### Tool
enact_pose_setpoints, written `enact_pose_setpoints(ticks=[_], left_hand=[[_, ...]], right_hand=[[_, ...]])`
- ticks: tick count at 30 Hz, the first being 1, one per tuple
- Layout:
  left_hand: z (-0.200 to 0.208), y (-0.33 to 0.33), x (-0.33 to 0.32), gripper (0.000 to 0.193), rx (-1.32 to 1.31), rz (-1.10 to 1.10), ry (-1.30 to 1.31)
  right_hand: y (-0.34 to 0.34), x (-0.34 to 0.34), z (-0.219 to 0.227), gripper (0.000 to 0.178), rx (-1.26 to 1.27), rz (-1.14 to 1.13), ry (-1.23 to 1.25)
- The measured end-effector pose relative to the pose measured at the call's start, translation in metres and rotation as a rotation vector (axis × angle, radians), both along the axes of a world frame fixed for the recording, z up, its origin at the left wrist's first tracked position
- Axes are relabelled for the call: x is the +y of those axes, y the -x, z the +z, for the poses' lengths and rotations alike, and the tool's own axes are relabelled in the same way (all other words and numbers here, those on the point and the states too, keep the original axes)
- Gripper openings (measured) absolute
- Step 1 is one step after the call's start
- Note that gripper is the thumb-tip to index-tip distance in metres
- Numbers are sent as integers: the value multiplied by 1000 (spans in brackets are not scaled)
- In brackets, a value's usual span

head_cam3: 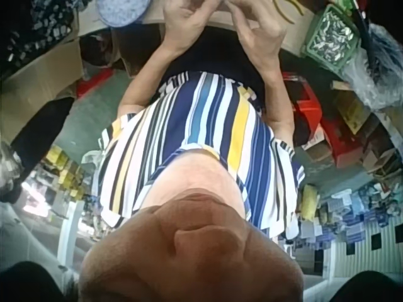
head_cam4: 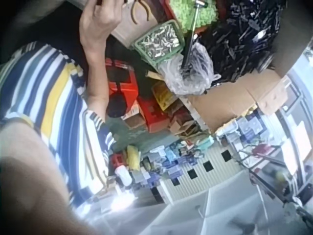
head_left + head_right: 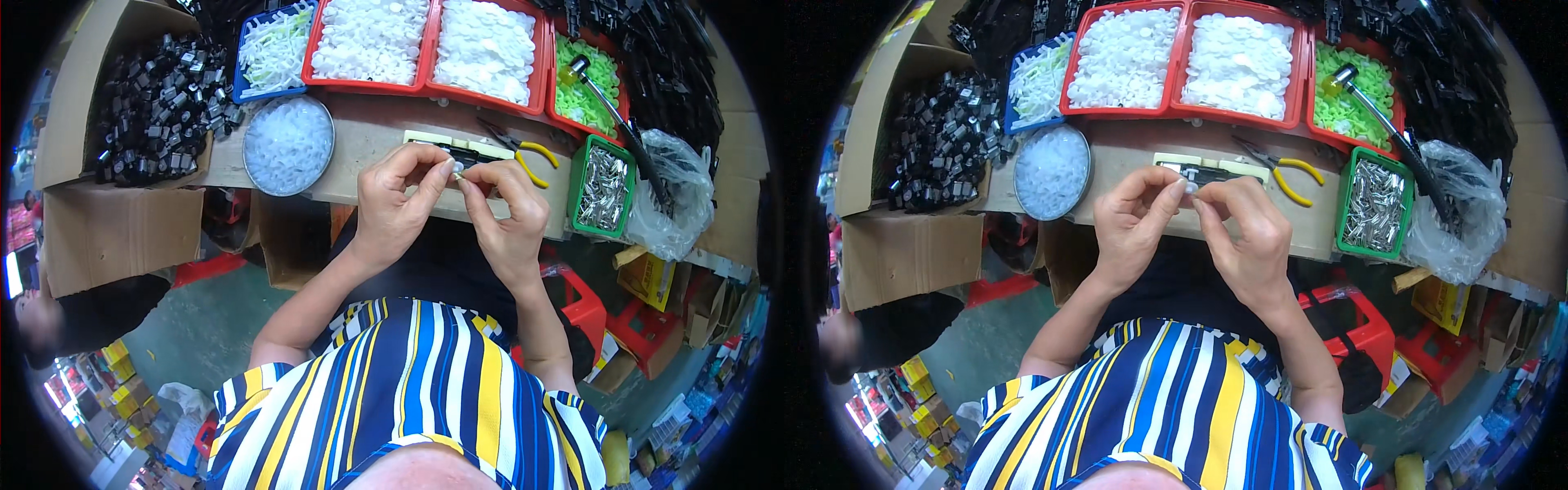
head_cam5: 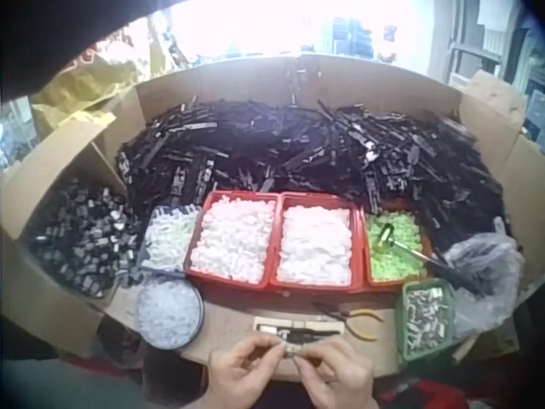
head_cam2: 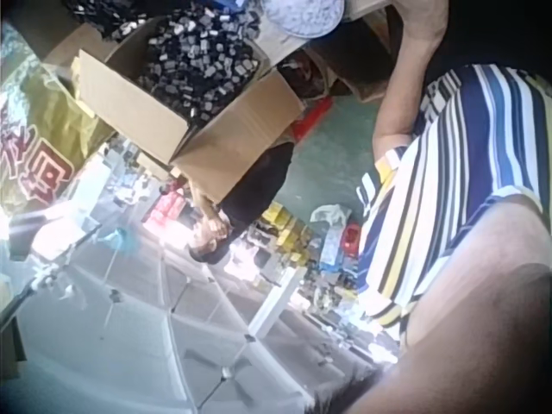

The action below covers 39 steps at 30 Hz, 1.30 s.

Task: Assembling small plastic toy components using a jig and pliers in a factory workshop.

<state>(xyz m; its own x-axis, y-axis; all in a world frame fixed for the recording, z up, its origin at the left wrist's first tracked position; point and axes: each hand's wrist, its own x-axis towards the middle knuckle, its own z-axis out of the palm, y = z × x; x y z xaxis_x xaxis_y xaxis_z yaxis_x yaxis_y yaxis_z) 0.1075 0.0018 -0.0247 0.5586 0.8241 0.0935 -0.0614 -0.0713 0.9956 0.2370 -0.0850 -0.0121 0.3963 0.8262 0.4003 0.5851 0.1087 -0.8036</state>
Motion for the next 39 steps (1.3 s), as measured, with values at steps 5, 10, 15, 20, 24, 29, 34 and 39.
enact_pose_setpoints(ticks=[5,10,15,20,24,29,34,39], left_hand=[[-5,-4,0,8,10,14,-174],[-5,-5,-1,8,96,56,-423],[-11,-6,-2,15,87,140,-744],[-13,-3,0,18,27,62,-687],[-2,4,-1,10,-101,-58,34],[-3,9,5,9,-52,-212,219],[-5,6,-1,11,-21,-218,330],[-11,1,-5,12,-124,-64,438]], right_hand=[[-2,0,-4,12,11,-8,6],[-3,-1,-5,11,2,-34,23],[0,-3,-8,10,164,-35,52],[-4,-6,-12,8,543,9,132],[-15,-6,-8,9,866,138,209],[-29,-6,-7,10,869,244,269],[-24,-3,-4,10,762,152,214],[-14,-10,0,17,107,6,20]])
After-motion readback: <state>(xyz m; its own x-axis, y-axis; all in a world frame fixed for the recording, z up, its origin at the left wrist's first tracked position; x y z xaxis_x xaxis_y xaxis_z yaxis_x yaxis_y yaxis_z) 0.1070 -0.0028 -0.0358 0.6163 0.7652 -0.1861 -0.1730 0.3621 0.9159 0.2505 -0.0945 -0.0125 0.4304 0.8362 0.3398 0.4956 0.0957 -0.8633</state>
